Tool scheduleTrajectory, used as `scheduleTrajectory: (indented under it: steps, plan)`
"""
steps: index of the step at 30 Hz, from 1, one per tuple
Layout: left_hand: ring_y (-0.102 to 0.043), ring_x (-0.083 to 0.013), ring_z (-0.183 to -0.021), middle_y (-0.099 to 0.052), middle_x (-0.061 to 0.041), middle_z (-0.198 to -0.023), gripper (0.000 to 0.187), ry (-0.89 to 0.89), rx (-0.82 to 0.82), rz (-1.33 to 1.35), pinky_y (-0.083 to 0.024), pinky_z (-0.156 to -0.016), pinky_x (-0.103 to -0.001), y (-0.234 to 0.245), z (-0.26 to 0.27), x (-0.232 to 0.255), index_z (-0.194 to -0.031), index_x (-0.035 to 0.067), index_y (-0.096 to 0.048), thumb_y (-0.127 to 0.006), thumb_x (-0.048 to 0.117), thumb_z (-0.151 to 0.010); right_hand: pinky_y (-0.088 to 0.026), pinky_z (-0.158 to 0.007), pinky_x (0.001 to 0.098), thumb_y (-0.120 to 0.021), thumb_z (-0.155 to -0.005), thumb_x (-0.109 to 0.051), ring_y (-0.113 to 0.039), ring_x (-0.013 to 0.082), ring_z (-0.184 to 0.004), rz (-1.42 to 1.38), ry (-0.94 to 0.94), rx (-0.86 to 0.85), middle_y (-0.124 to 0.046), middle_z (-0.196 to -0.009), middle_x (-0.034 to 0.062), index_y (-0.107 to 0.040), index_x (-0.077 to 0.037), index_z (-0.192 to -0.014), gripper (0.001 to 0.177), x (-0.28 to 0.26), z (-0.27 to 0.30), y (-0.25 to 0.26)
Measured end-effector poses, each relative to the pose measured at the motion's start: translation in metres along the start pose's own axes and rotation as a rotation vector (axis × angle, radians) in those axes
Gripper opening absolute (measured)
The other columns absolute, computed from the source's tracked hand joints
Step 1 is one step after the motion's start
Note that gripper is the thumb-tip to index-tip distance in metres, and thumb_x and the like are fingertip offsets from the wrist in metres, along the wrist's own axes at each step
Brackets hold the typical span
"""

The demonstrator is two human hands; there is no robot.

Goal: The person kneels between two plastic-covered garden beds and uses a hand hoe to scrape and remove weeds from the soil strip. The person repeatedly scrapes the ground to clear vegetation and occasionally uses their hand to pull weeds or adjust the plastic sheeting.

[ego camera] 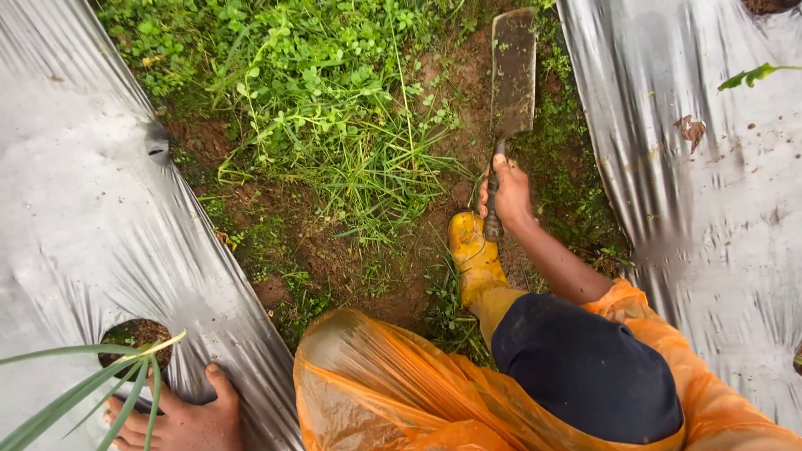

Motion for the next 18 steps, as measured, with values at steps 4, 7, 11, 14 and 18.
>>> scheduleTrajectory:
  steps: [4, 7, 11, 14, 18]
  plan:
    - [-0.047, -0.0676, -0.136, -0.041, -0.046, -0.157, 0.076, -0.003, -0.001, 0.046, -0.034, -0.111, -0.074, -0.004, -0.001, -0.001, -0.15, -0.017, -0.07, -0.059, 0.05, -0.116, -0.041, -0.031, 0.0323, -0.049, -0.107, -0.04, -0.042, 0.0163, -0.035, -0.143, -0.009, -0.04, -0.051, -0.055, 0.0062, -0.047, -0.01, -0.088, 0.036, 0.002, 0.006, -0.011]
    - [-0.046, -0.0661, -0.139, -0.041, -0.045, -0.157, 0.075, 0.005, 0.019, 0.063, -0.034, -0.112, -0.073, -0.004, 0.0, -0.003, -0.149, -0.018, -0.07, -0.059, 0.049, -0.115, -0.045, -0.029, 0.0303, -0.044, -0.112, -0.032, -0.046, 0.0153, -0.035, -0.075, 0.0, -0.03, -0.056, -0.058, 0.0062, -0.052, -0.008, -0.089, 0.034, 0.001, 0.014, -0.007]
    - [-0.048, -0.0648, -0.138, -0.045, -0.046, -0.157, 0.07, 0.001, 0.002, 0.026, -0.035, -0.112, -0.071, -0.01, 0.003, -0.006, -0.143, -0.017, -0.074, -0.066, 0.045, -0.113, -0.046, -0.029, 0.0243, -0.047, -0.109, -0.045, -0.049, 0.0106, -0.034, -0.029, 0.031, -0.04, -0.057, -0.057, 0.0011, -0.05, -0.011, -0.088, 0.041, -0.026, 0.019, -0.005]
    - [-0.049, -0.0668, -0.135, -0.044, -0.047, -0.156, 0.072, 0.006, 0.007, 0.035, -0.035, -0.111, -0.073, -0.011, 0.004, -0.007, -0.145, -0.018, -0.073, -0.066, 0.045, -0.112, -0.045, -0.028, 0.023, -0.043, -0.111, -0.046, -0.048, 0.0094, -0.033, 0.029, 0.064, -0.041, -0.056, -0.056, -0.0013, -0.049, -0.012, -0.087, 0.042, -0.059, 0.009, -0.011]
    - [-0.049, -0.0694, -0.133, -0.042, -0.046, -0.156, 0.073, 0.018, 0.041, 0.078, -0.035, -0.11, -0.075, -0.006, 0.002, -0.004, -0.147, -0.017, -0.071, -0.064, 0.047, -0.113, -0.044, -0.031, 0.0296, -0.047, -0.109, -0.039, -0.045, 0.0138, -0.035, -0.107, 0.013, -0.017, -0.055, -0.058, 0.0045, -0.048, -0.009, -0.09, 0.035, -0.077, -0.011, -0.022]
Point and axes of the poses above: each hand's wrist, its own z-axis away from the middle knuckle, its own y-axis out of the back of the hand, x = y × z, the point moved 10 cm from there along -z, towards the middle knuckle
